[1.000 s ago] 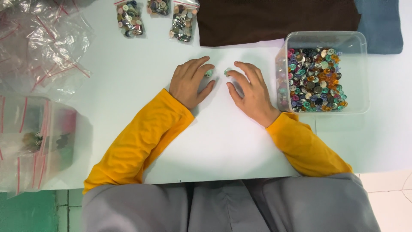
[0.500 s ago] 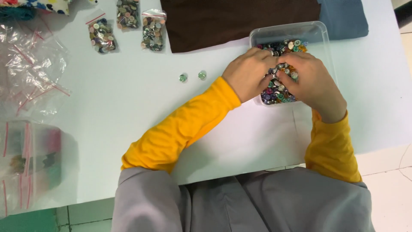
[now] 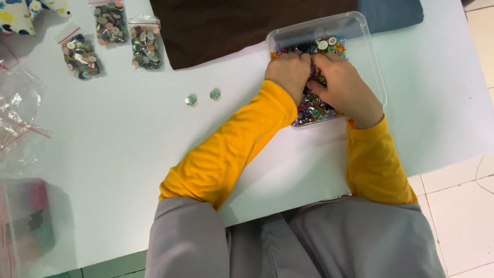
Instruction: The person sorts colorful buttons from a clear plastic container onto a white table, then places pink buttons into a small zip-top bag and seals it. The person continues sorting green buttons from the container onto the table.
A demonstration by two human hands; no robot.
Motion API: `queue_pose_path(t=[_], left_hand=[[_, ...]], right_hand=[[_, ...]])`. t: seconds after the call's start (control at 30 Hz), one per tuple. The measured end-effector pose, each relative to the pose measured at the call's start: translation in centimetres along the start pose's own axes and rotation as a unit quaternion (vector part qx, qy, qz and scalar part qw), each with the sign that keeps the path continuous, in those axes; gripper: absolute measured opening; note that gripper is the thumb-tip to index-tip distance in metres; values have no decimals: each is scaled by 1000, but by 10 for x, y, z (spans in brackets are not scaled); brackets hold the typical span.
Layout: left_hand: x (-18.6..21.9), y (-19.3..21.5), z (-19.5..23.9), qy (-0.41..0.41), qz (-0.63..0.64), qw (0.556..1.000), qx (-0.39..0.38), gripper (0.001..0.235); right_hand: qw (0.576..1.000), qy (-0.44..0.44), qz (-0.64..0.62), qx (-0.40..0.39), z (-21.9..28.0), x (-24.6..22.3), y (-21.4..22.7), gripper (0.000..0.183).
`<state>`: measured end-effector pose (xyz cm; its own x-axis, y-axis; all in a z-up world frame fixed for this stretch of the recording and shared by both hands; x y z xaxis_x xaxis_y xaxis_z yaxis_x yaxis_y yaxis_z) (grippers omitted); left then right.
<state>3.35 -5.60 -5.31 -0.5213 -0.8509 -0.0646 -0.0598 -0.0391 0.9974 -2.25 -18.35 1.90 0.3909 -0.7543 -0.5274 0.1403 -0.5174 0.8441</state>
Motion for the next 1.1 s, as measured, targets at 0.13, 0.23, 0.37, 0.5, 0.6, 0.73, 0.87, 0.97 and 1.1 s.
queue_pose_path(t=[0.13,0.23,0.37,0.5,0.6,0.73,0.87,0.97,1.1], left_hand=[[-11,10,0,-26,46,997,-52,58],[-18,12,1,-28,88,995,-36,50],[-28,27,7,-41,138,989,-10,33],[-35,30,5,-41,203,978,-1,24],[-47,29,4,-75,290,953,46,26],[-51,33,7,-86,347,933,30,21],[-48,24,5,-112,319,941,32,20],[-39,21,8,-114,266,957,34,21],[-22,18,14,-95,123,987,48,43]], right_hand=[[1000,-19,-11,-6,5,2,1,18],[994,-22,-105,24,8,-11,8,17],[983,-34,-167,67,12,-20,18,25],[970,-19,-220,100,11,-30,30,22],[965,-30,-241,96,11,-31,33,21],[951,-48,-295,86,10,-35,34,20],[936,-61,-341,55,11,-34,37,30],[926,-70,-369,39,11,-38,40,33],[920,-104,-375,46,14,-36,40,26]])
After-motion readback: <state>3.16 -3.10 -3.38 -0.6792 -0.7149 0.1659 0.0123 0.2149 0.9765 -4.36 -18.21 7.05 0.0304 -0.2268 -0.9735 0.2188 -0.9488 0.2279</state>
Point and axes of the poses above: each hand's wrist, its own z-axis away from the middle knuckle, its own y-axis out of the back of the hand, x = y × z, the point moved 1 cm from there along -z, towards the middle knuckle, and after that the axes turned 6 degrees about -z, right-handed, at the moved point
